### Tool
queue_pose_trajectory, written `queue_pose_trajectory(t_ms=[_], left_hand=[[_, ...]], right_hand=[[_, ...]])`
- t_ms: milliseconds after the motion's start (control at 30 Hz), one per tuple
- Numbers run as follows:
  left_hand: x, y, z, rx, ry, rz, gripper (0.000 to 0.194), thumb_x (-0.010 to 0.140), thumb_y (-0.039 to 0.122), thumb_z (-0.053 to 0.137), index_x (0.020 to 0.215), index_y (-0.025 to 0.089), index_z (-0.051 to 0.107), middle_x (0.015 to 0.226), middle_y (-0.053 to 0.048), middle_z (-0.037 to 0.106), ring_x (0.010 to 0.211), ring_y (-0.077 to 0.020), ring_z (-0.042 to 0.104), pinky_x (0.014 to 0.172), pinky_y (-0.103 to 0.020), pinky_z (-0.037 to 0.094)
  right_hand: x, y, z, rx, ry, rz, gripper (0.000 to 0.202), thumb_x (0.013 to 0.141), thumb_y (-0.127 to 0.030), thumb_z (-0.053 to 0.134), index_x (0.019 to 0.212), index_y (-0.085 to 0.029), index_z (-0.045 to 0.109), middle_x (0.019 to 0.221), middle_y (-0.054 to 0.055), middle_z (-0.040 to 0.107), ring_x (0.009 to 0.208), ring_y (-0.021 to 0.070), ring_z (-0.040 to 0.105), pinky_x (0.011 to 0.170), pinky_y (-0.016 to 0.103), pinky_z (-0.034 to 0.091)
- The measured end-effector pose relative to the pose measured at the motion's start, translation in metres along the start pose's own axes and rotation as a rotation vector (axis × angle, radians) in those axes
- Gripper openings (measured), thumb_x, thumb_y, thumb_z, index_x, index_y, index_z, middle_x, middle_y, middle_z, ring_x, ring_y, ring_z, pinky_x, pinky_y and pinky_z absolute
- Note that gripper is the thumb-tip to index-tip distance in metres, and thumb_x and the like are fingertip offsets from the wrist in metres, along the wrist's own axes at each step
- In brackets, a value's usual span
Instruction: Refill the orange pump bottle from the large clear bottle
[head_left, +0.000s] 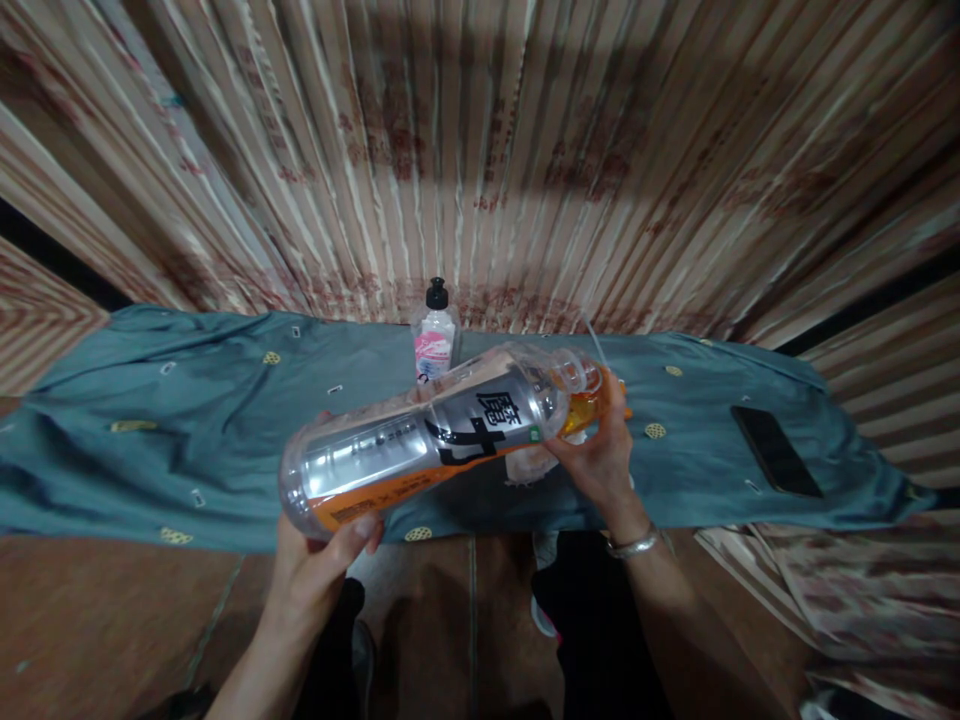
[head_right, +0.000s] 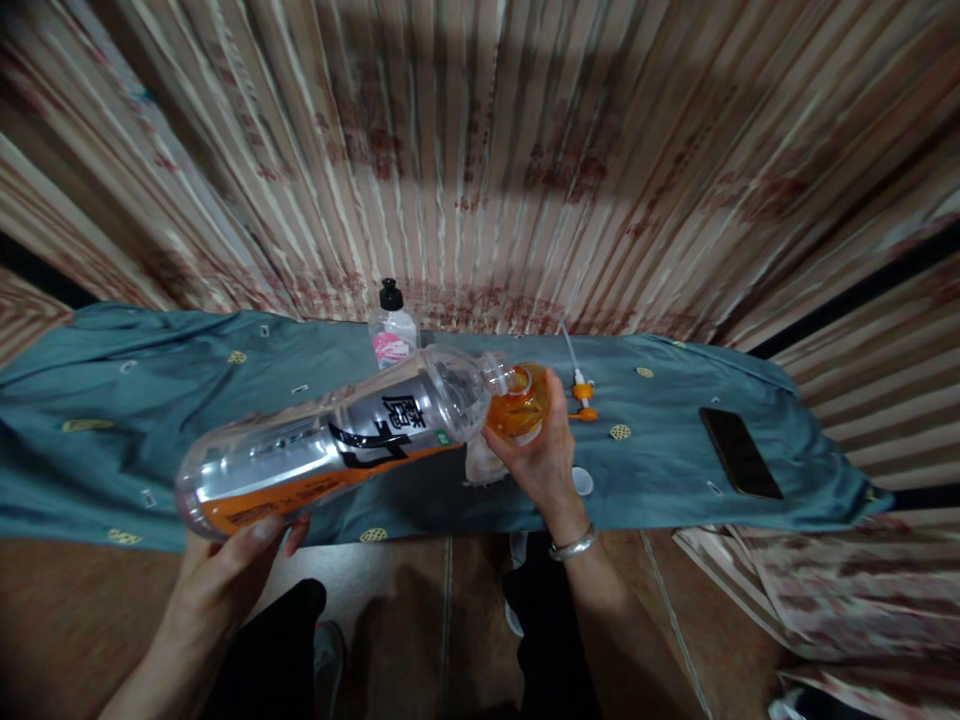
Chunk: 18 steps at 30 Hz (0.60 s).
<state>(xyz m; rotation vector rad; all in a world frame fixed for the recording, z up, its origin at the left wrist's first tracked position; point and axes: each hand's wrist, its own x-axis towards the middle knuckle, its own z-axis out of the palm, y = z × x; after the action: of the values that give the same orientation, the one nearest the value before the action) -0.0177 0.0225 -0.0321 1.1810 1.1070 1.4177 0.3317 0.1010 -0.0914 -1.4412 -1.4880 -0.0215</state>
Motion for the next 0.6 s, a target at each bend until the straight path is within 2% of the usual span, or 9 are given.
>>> queue_pose_trajectory(t_ms=[200, 333, 533, 600], left_hand=[[0.0035, -0.0042, -0.0043, -0.001, -0.037, 0.039, 0.035, 0.092, 0.054, 0.085, 0.098, 0.02, 0.082, 0.065, -0.004, 0.072, 0.053, -0.0194, 0.061, 0.048, -0.029, 0.049], [0.0023, -0.0045, -0.0042, 0.01, -0.035, 0.057, 0.036, 0.094, 0.054, 0.084, 0.096, 0.018, 0.084, 0.064, -0.005, 0.072, 0.054, -0.019, 0.061, 0.048, -0.028, 0.048], [0.0009, -0.0051, -0.0041, 0.057, -0.044, 0.075, 0.044, 0.095, 0.058, 0.083, 0.074, 0.02, 0.08, 0.057, -0.006, 0.066, 0.053, -0.0197, 0.059, 0.046, -0.029, 0.047], [0.0007, -0.0027, -0.0027, 0.082, -0.016, 0.076, 0.049, 0.094, 0.06, 0.084, 0.066, 0.021, 0.077, 0.055, -0.006, 0.063, 0.054, -0.0206, 0.058, 0.045, -0.029, 0.047]], right_hand=[[-0.0004, -0.0011, 0.0004, -0.021, 0.021, -0.016, 0.123, 0.08, -0.066, 0.099, 0.179, -0.024, 0.039, 0.169, 0.021, 0.066, 0.154, 0.044, 0.07, 0.127, 0.064, 0.061], [-0.0004, 0.0008, -0.0009, -0.013, 0.012, -0.013, 0.122, 0.08, -0.065, 0.099, 0.178, -0.025, 0.04, 0.169, 0.02, 0.066, 0.154, 0.0439, 0.069, 0.127, 0.065, 0.061], [-0.001, 0.0026, -0.0017, -0.018, 0.007, -0.011, 0.125, 0.078, -0.069, 0.099, 0.178, -0.024, 0.039, 0.17, 0.021, 0.064, 0.155, 0.0449, 0.068, 0.128, 0.067, 0.059], [-0.001, 0.0022, -0.0015, -0.022, 0.015, -0.013, 0.125, 0.078, -0.07, 0.099, 0.178, -0.024, 0.04, 0.169, 0.022, 0.065, 0.154, 0.045, 0.068, 0.128, 0.067, 0.059]])
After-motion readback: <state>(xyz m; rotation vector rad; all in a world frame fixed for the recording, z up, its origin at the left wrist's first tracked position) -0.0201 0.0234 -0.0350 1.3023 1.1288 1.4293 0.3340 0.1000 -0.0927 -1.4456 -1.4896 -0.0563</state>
